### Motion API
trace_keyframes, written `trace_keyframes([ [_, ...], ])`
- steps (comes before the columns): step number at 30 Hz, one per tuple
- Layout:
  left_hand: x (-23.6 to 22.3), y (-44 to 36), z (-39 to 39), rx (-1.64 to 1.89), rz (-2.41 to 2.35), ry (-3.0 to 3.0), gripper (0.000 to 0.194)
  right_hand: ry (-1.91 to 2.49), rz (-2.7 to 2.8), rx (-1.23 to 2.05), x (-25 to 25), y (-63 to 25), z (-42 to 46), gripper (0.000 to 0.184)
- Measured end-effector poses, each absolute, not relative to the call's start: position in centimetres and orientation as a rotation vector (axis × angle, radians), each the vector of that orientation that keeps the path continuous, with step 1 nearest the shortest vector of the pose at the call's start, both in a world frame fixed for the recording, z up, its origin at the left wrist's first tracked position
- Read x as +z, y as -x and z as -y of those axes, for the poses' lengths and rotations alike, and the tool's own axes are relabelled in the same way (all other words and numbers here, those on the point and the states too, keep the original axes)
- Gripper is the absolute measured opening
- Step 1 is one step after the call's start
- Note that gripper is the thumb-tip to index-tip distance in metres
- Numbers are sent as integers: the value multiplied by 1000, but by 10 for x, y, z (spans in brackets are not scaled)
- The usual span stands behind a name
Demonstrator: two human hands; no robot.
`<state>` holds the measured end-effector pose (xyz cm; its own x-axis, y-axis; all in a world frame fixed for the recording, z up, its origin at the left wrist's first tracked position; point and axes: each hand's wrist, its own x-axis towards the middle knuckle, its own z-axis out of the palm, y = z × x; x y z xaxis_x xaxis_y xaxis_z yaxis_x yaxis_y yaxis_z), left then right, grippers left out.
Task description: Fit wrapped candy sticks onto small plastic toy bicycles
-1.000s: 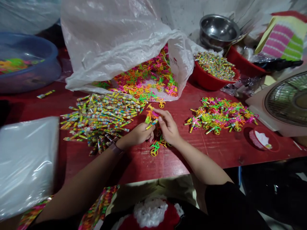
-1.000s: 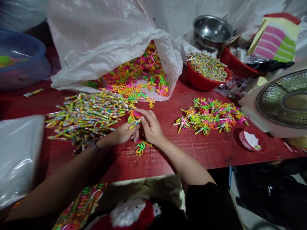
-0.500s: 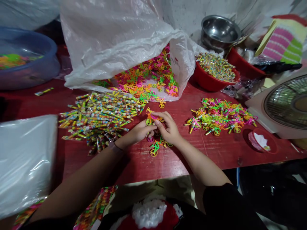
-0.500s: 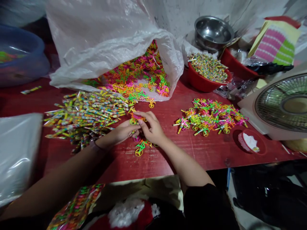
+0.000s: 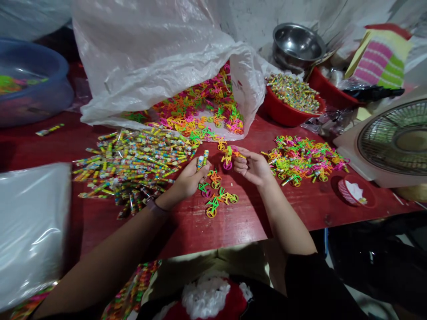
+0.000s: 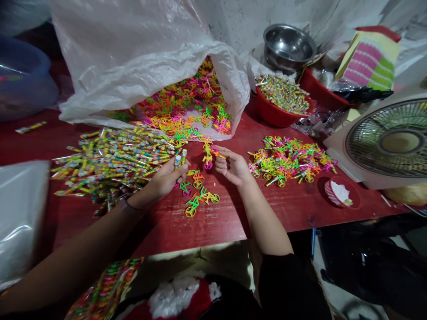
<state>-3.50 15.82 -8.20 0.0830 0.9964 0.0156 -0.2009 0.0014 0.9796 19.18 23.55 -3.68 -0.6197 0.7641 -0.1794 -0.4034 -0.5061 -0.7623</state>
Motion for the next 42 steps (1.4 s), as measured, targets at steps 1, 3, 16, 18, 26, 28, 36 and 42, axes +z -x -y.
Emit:
trace_keyframes([
  [1,-81,34,-158,1251,-980,-1094,40,615,898,2195,-36,-190,-232,32],
  [3,-80,31,-157,1261,-965,-1099,41,550,904,2281,-36,-183,-225,38],
  [16,-81,23,-153,1414,-1055,-1054,44,806,1400,1633,-57,-153,-206,20],
  [18,-76,23,-151,1403,-1053,-1082,41,779,1305,1727,-55,-153,-207,21],
  [26,-77,22,-142,1366,-1088,-1222,31,777,1019,2062,-50,-154,-209,20],
  [28,-79,22,-141,1360,-1112,-1274,29,810,1124,1910,-51,-150,-204,31],
  [36,-71,23,-133,1384,-1201,-1423,17,716,1307,1816,-49,-150,-192,43],
  [42,-63,24,-130,1318,-1087,-1374,21,635,1564,1816,-33,-164,-190,50],
])
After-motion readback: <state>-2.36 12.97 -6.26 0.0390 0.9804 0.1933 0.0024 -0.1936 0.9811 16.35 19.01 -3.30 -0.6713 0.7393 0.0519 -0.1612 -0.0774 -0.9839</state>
